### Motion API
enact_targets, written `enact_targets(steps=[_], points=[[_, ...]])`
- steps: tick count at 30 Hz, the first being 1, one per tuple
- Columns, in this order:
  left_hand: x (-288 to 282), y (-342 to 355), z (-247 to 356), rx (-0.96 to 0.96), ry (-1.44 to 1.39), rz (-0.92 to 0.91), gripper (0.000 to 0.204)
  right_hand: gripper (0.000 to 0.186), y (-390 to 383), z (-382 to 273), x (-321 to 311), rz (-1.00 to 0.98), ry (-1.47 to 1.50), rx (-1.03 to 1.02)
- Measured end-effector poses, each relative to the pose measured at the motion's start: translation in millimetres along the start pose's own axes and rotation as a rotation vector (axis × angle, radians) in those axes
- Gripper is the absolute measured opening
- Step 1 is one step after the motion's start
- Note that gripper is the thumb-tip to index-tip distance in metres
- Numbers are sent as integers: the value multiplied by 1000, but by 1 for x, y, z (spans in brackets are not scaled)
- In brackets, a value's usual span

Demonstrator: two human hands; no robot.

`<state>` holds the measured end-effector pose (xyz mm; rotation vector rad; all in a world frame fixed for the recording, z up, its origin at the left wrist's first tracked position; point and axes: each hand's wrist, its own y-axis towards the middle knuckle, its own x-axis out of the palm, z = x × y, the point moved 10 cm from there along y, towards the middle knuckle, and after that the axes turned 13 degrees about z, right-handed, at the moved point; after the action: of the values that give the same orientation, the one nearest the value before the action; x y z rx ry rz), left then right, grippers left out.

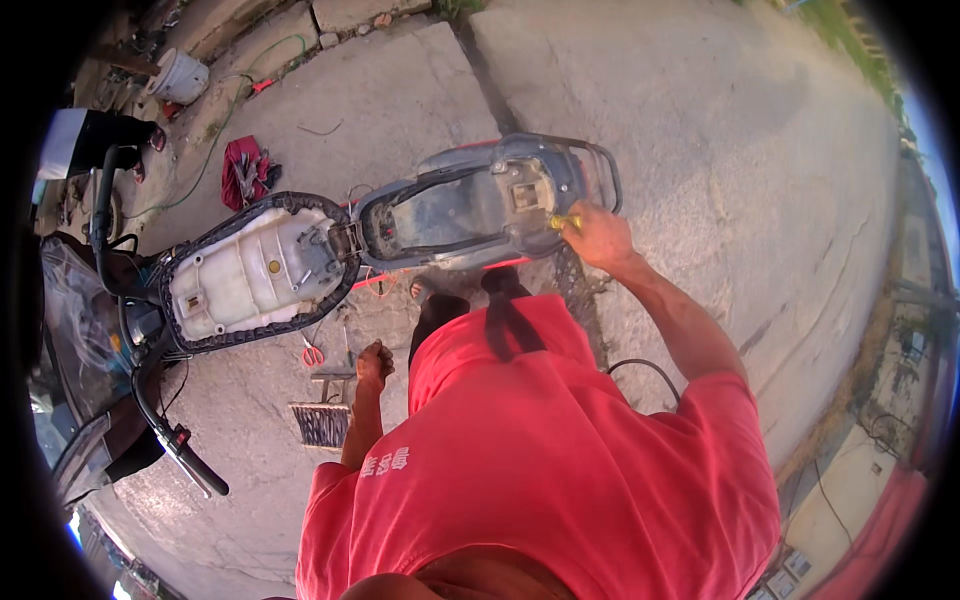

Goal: The person uses a screwdriver to remove and replace screws from the body of a scooter, reaching into an open compartment to manipulate components by hand.

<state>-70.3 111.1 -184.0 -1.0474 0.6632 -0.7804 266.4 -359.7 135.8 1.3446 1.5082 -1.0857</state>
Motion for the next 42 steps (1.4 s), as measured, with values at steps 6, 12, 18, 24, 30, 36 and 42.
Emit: enact_targets(steps=[6, 12, 18, 24, 30, 36, 42], points=[[-4, 1, 2, -24, -1, 6, 22, 29, 9, -2, 8, -20, -29, 17], [-2, 1, 8, -7, 38, 32, 22, 29, 9, -18, 11, -46, -85, -151], [1, 0, 8, 6, 16, 27, 23, 27, -10, -39, 12, -39, -138, -336], [0, 6, 4, -23, 8, -22, 30, 24, -20, -42, 10, -6, -98, -382], [-3, 7, 1, -61, -51, -42, 26, 24, -19, -43, 8, -25, -86, -342], [-7, 8, 3, -27, -6, 24, 18, 28, 7, -18, 41, -217, -217, -187], [4, 9, 9, 12, 13, 20, 22, 37, 59, -32, 47, -647, -208, -42]])
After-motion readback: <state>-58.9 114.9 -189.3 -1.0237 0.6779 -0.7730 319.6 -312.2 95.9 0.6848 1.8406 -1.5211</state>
